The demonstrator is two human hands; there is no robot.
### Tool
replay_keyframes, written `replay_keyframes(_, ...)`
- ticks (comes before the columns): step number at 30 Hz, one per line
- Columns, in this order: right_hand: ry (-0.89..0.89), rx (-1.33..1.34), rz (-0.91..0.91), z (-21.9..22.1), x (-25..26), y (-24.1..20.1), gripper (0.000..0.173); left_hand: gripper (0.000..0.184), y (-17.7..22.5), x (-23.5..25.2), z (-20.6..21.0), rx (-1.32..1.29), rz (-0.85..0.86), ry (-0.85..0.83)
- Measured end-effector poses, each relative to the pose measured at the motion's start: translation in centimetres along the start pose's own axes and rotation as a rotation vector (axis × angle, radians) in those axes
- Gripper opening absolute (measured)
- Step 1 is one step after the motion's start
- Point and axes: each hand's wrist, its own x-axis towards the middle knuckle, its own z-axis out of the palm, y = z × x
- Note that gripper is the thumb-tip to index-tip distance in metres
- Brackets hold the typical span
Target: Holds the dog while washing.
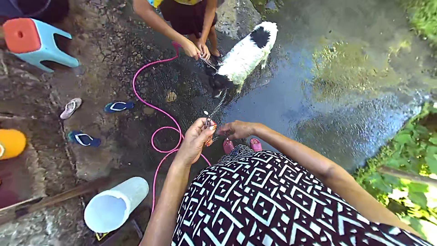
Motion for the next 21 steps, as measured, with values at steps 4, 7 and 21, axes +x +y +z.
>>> replay_keyframes(4,0.097,-0.040,0.133,1.2,-0.1,5.8,0.035,0.012,-1.3,-0.6,-1.5,-0.014,0.017,0.002)
replay_keyframes(7,0.230,-0.049,0.421,2.4,-2.9,13.1,0.035,0.013,-1.8,-1.6,-3.3,-0.042,0.005,0.064)
replay_keyframes(21,0.212,0.383,1.322,10.1,-15.7,9.7,0.039,0.016,-7.6,-6.4,-12.9,0.208,-0.202,0.296)
